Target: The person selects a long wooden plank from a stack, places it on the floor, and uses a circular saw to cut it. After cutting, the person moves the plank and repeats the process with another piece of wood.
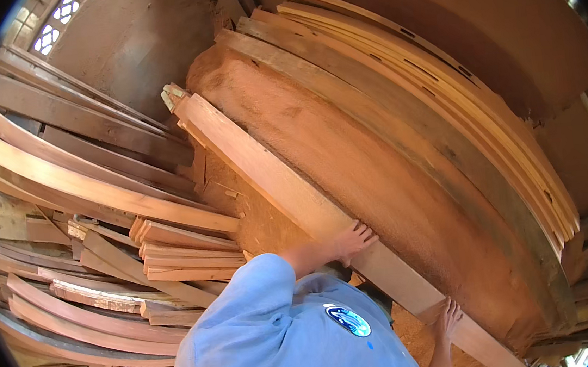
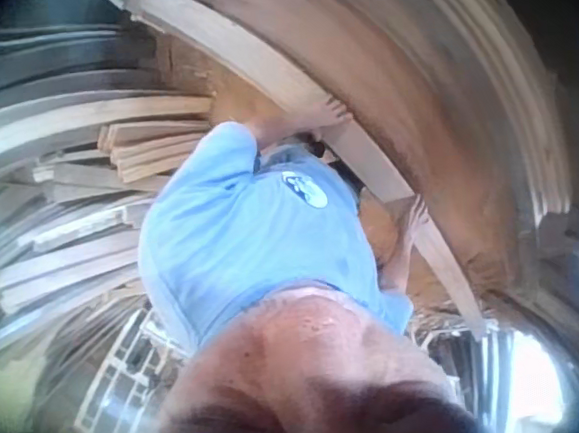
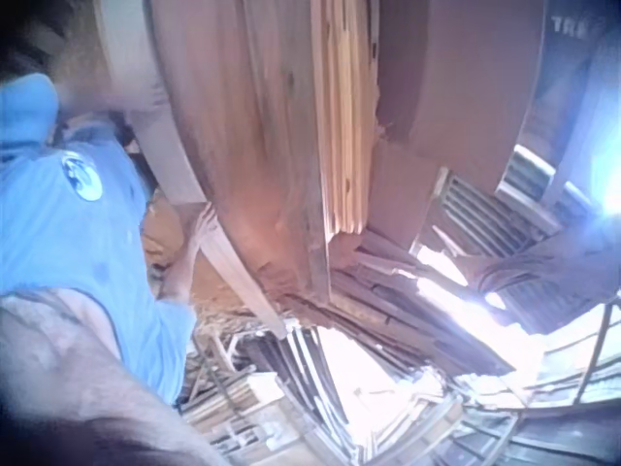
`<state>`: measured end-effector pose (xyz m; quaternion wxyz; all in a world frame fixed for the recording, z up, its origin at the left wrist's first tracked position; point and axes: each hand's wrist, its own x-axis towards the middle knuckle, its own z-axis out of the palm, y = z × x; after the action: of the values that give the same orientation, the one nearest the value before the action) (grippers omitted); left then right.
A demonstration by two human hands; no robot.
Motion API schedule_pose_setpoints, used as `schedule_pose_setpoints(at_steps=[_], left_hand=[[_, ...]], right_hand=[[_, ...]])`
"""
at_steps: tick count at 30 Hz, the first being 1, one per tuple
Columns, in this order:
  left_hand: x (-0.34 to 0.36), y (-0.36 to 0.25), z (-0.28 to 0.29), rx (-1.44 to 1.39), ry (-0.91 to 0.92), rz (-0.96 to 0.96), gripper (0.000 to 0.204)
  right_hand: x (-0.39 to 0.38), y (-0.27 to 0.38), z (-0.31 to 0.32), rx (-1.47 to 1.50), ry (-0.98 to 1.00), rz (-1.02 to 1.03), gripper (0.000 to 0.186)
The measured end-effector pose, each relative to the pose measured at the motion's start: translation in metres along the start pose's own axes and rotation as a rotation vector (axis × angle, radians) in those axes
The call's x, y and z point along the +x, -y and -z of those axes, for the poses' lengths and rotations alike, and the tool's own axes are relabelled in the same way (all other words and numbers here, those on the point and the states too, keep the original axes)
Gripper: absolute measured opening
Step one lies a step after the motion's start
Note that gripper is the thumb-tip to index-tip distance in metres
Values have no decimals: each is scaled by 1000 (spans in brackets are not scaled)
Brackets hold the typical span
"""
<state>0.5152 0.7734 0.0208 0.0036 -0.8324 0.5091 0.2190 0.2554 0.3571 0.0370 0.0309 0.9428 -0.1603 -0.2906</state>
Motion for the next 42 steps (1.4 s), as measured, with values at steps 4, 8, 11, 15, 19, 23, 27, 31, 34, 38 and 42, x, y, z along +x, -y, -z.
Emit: schedule_pose_setpoints(at_steps=[4,8,11,15,19,23,27,31,34,38,42], left_hand=[[-30,18,-24,-47,10,46,136],[-57,62,-4,-51,41,65,131],[-77,106,-18,-93,-48,30,124],[-87,134,-6,-224,-128,58,126],[-93,131,8,-49,-4,220,128],[-81,138,-6,86,38,163,136],[-77,113,25,176,202,277,145],[2,58,38,44,61,10,129],[110,-47,51,-93,-76,-230,112],[251,-279,73,-132,-187,-527,88],[382,-506,59,18,-232,-800,80]], right_hand=[[-11,27,-11,-18,-29,30,126],[-13,82,22,78,-51,57,126],[0,116,15,118,-201,87,123],[18,139,16,229,-393,208,101],[37,167,48,41,-208,130,104],[64,194,-54,65,-600,-58,100],[35,194,-15,256,-428,-6,96],[-52,155,-29,632,-559,-7,81],[-122,116,-99,941,-746,-281,53],[-202,28,-227,1117,-707,-684,32],[-221,-89,-369,1210,-467,-889,34]])
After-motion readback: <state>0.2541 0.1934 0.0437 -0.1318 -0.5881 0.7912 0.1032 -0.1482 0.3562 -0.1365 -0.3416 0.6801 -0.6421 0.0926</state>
